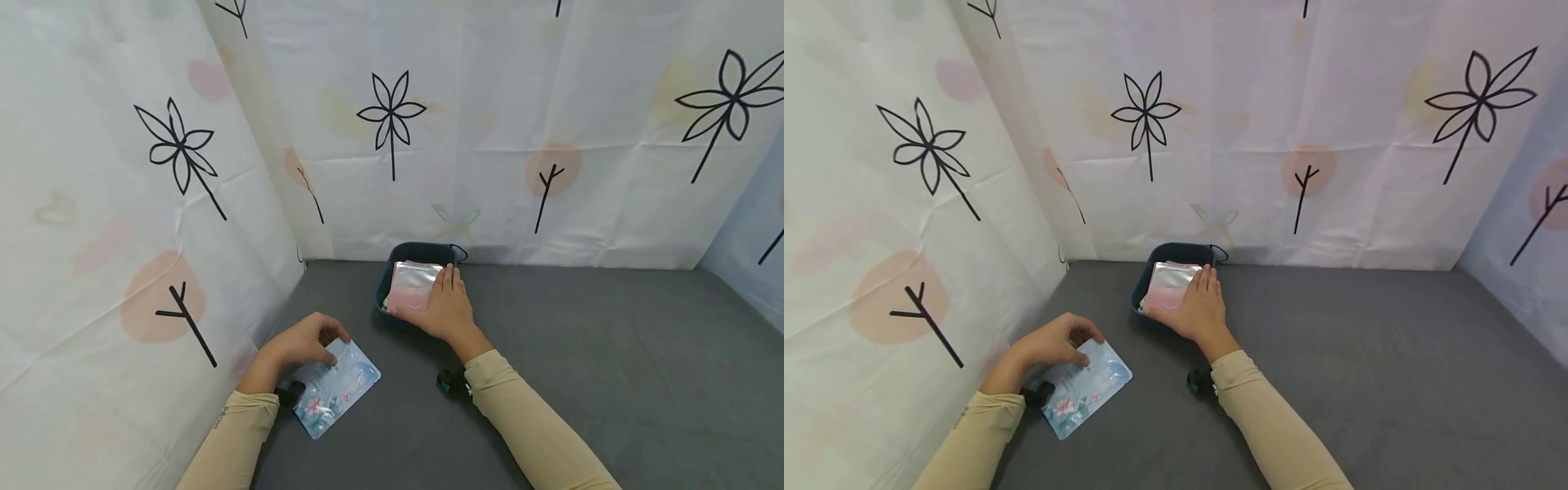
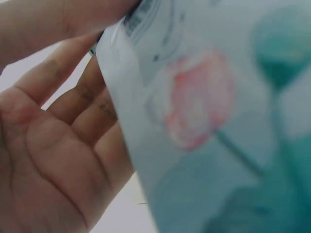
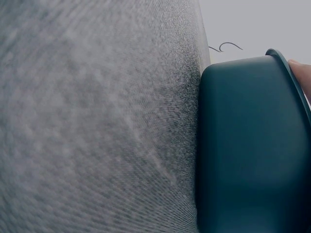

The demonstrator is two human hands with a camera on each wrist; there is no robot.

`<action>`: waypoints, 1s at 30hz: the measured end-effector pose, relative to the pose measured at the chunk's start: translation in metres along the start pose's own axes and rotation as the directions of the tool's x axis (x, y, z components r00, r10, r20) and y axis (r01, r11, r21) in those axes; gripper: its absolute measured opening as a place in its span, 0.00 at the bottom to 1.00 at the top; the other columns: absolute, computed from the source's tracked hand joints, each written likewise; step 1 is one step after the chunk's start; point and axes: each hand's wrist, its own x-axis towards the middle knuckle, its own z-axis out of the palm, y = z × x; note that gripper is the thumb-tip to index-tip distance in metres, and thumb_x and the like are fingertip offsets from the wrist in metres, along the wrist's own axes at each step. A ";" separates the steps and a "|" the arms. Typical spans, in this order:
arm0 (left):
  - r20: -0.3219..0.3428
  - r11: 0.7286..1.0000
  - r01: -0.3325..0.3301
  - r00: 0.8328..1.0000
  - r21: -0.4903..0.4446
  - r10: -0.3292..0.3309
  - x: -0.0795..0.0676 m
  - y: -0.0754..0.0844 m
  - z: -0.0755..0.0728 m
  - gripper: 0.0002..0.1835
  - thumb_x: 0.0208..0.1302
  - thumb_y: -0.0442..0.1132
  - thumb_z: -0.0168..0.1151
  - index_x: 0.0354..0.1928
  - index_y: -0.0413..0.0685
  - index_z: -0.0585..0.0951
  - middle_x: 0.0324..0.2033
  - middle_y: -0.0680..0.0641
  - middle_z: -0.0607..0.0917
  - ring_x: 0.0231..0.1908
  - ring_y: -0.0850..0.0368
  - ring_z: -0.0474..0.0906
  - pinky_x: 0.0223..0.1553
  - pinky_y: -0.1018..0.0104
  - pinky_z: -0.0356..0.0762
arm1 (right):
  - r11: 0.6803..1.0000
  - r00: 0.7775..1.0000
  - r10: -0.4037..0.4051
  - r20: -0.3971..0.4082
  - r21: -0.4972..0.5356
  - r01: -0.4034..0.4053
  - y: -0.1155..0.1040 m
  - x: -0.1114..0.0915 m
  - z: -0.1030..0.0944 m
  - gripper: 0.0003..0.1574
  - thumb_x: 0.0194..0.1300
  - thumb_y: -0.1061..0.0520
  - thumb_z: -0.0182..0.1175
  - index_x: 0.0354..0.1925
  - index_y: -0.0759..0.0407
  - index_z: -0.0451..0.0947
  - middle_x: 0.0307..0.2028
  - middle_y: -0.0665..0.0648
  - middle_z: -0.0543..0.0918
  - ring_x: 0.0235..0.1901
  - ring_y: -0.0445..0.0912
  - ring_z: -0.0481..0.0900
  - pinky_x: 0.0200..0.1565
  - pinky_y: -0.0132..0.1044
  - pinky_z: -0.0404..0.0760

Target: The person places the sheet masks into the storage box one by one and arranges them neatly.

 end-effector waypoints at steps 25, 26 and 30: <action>-0.363 0.994 -0.084 0.930 -0.067 0.054 0.007 0.005 -0.012 0.25 0.68 0.27 0.69 0.66 0.44 0.83 0.62 0.38 0.83 0.52 0.43 0.85 0.41 0.64 0.84 | 1.000 1.000 0.007 -0.001 0.013 -0.007 -0.001 -0.001 0.001 0.90 0.54 0.11 0.60 0.83 0.75 0.42 0.84 0.74 0.42 0.85 0.65 0.43 0.83 0.58 0.49; -0.379 0.993 -0.088 0.924 -0.072 0.055 0.007 0.006 -0.013 0.25 0.68 0.27 0.69 0.66 0.45 0.82 0.62 0.38 0.83 0.52 0.44 0.85 0.39 0.65 0.83 | 1.000 1.000 0.007 0.001 0.014 -0.007 -0.001 -0.001 0.001 0.90 0.55 0.11 0.60 0.83 0.75 0.42 0.84 0.74 0.42 0.85 0.65 0.43 0.83 0.58 0.49; -0.435 0.988 -0.124 0.897 -0.090 0.073 0.010 0.009 -0.016 0.25 0.69 0.27 0.68 0.68 0.43 0.81 0.62 0.36 0.82 0.52 0.41 0.85 0.39 0.66 0.83 | 1.000 1.000 0.007 0.012 0.009 -0.007 0.000 0.000 0.001 0.89 0.55 0.11 0.59 0.83 0.75 0.41 0.84 0.74 0.41 0.85 0.65 0.41 0.83 0.58 0.49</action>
